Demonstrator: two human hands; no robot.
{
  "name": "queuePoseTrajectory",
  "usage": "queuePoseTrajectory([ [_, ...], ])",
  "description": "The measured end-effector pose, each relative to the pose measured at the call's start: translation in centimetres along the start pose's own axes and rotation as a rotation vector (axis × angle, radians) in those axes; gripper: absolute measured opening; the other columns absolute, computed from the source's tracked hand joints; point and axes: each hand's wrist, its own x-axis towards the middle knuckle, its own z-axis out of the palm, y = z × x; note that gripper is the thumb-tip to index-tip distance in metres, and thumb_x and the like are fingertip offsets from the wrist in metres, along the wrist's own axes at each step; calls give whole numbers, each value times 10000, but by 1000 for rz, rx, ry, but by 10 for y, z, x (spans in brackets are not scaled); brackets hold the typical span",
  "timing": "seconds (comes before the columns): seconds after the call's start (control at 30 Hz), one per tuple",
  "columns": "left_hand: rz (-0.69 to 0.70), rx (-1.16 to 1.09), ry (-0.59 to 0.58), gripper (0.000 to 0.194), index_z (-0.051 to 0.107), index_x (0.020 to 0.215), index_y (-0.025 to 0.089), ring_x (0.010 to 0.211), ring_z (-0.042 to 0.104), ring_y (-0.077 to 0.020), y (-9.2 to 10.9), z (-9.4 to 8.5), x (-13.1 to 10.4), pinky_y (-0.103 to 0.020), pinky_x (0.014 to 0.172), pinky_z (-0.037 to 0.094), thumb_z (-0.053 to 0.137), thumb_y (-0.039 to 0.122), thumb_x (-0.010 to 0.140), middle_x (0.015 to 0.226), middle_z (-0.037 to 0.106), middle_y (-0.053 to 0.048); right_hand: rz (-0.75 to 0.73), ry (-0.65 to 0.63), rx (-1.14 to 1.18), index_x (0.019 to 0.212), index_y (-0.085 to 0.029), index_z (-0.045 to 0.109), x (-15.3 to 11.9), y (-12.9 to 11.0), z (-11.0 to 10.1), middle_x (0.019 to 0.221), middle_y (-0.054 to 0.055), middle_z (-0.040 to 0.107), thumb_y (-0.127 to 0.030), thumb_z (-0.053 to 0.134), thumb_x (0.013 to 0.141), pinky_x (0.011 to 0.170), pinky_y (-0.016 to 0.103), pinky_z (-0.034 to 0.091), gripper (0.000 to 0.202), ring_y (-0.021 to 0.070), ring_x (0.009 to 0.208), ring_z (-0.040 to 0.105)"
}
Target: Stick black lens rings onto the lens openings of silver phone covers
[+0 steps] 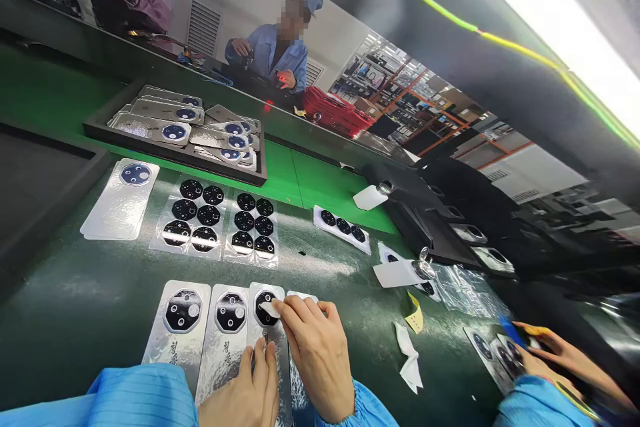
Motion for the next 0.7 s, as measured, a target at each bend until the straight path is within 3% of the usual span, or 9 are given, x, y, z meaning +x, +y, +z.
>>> queuePoseTrajectory([
  [0.2,-73,-2,27,278,749,1002,126,1031,645,-326,8,6,0,-476,897,348,603,310,852,1119,728,-150,-30,-7,-18,1049,-180,627,0,1,0,890,41,667,-148,331,1034,732,347,294,298,181,764,541],
  [0.37,-28,11,7,296,740,1030,127,1047,638,-318,12,10,-2,-468,899,352,580,312,863,1154,713,-152,-31,12,-15,1040,-180,627,-1,1,-1,887,38,667,-130,346,1026,733,343,298,286,175,750,532],
  [0.47,-72,21,13,309,738,1040,130,1054,634,-337,15,14,-3,-497,897,355,595,325,847,1142,715,-166,-15,-8,-19,1047,-178,630,-2,0,0,880,37,663,-126,347,1024,728,344,294,288,173,750,534],
  [0.7,-22,5,2,278,746,1012,143,1041,650,-287,6,3,0,-435,898,360,588,328,876,1156,723,-119,-12,-7,-11,1045,-192,630,-1,1,0,902,30,668,-89,380,1002,735,336,299,274,172,770,547],
])
